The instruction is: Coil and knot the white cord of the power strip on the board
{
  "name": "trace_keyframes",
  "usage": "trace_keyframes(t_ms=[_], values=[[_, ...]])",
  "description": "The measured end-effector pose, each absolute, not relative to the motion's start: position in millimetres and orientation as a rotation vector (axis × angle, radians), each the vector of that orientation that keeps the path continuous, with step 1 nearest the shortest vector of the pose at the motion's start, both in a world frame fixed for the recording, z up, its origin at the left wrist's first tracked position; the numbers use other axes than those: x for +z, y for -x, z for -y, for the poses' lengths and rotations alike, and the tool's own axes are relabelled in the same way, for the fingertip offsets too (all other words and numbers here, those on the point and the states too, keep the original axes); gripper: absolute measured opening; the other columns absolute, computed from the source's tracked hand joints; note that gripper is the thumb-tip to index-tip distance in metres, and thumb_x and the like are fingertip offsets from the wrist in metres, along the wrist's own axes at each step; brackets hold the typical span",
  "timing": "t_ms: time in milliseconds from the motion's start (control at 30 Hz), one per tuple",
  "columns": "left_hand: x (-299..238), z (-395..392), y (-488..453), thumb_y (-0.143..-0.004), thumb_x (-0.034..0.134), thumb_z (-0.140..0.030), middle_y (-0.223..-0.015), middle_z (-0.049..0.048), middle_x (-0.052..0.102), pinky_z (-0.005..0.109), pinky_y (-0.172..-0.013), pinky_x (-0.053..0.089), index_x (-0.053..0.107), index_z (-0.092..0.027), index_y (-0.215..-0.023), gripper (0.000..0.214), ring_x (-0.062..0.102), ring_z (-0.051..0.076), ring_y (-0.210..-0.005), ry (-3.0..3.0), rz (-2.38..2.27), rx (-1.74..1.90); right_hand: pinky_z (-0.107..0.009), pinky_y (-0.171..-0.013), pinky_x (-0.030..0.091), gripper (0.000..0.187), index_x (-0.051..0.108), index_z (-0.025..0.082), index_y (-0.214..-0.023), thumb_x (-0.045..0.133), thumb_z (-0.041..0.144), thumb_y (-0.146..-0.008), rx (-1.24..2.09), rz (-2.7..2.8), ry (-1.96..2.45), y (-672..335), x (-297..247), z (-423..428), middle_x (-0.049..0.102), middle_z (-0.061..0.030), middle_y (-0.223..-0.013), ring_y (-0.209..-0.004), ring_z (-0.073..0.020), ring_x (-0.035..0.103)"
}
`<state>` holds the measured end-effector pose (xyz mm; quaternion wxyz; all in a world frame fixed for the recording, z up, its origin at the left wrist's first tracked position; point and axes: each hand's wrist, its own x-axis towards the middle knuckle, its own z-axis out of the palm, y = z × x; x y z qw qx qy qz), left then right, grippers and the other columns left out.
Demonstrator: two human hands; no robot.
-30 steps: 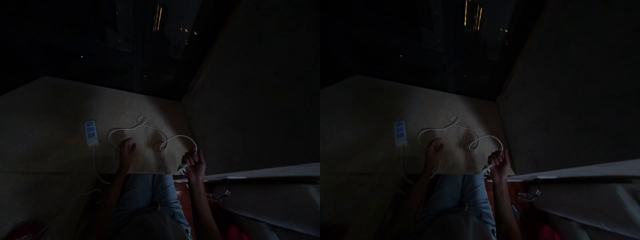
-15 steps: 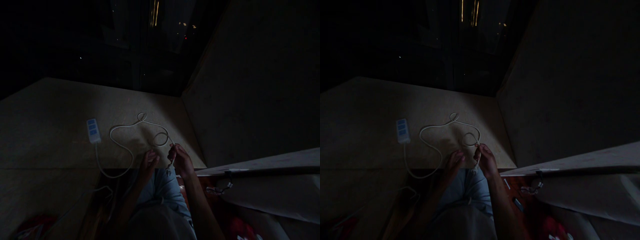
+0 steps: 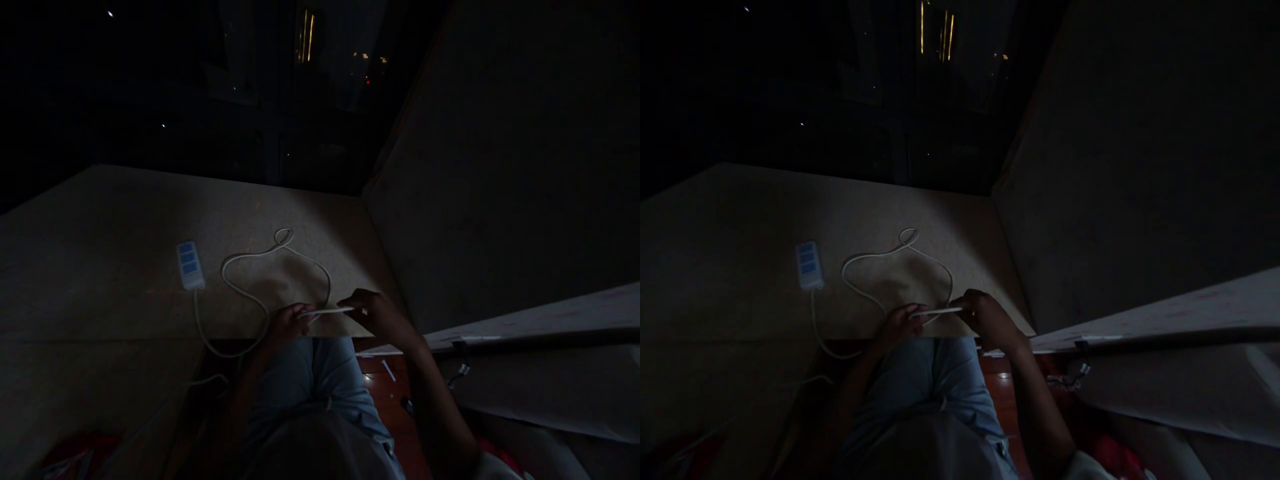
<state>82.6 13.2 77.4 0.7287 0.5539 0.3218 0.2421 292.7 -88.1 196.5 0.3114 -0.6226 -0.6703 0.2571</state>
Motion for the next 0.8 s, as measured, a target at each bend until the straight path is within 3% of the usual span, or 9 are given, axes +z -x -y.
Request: trace_keyframes(t_ms=[167,267,367,500,633,800], values=[[76.2,-7.6,-78.3,-0.076,0.074,-0.042,-0.045,-0.0087,0.036,0.023,-0.052,0.040,0.070,-0.015,-0.086,0.029,0.040,0.007,-0.044,-0.618,-0.656,0.767,-0.029,-0.069,0.046,0.021,0.077,0.024,-0.096,0.061,0.020,-0.083,0.557,1.566,1.693,-297.3,157.0,56.2,0.073,-0.0070,-0.089,-0.073,-0.0181,0.063],[72.2,-14.6,-77.3,-0.082,0.069,-0.034,-0.046,-0.0089,0.032,0.019,-0.047,0.035,0.067,-0.014,-0.079,0.020,0.034,0.006,-0.042,-0.358,-0.677,0.809,-0.030,-0.071,0.046,0.016,0.076,0.022,-0.085,0.063,0.020,-0.077,0.682,1.438,1.673,-289.9,127.3,37.8,0.074,-0.0057,-0.084,-0.075,-0.0190,0.063],[66.3,-21.7,-70.7,-0.087,0.060,-0.028,-0.048,-0.0077,0.034,0.019,-0.046,0.036,0.065,-0.014,-0.078,0.017,0.035,0.006,-0.042,-0.210,-0.717,0.823,-0.029,-0.070,0.048,0.008,0.072,0.020,-0.074,0.068,0.024,-0.068,0.933,1.149,1.567,-278.9,101.3,27.4,0.072,-0.0026,-0.076,-0.075,-0.0186,0.063],[55.1,-23.6,-62.5,-0.088,0.055,-0.021,-0.050,-0.0061,0.039,0.020,-0.047,0.039,0.064,-0.015,-0.078,0.015,0.040,0.006,-0.044,-0.125,-0.756,0.880,-0.027,-0.058,0.048,0.020,0.068,0.018,-0.076,0.076,0.025,-0.060,1.178,0.748,1.379,-260.3,81.1,20.9,0.069,-0.0003,-0.066,-0.060,-0.0154,0.061],[45.5,-17.9,-64.5,-0.088,0.053,-0.019,-0.055,-0.0029,0.050,0.022,-0.054,0.046,0.065,-0.016,-0.080,0.015,0.051,0.009,-0.050,-0.135,-0.718,0.944,-0.021,-0.049,0.043,0.030,0.066,0.016,-0.083,0.080,0.019,-0.056,1.267,0.379,1.177,-241.2,69.5,11.1,0.069,0.0008,-0.070,-0.056,-0.0114,0.060],[41.0,-5.6,-72.5,-0.088,0.048,-0.015,-0.082,0.0037,0.071,0.028,-0.079,0.054,0.068,-0.018,-0.086,0.020,0.068,0.013,-0.083,-0.039,-0.713,1.037,-0.020,-0.050,0.044,0.025,0.060,0.018,-0.081,0.076,0.021,-0.061,1.253,0.221,1.046,-221.7,51.4,-3.2,0.063,0.0050,-0.062,-0.051,-0.0088,0.055]])
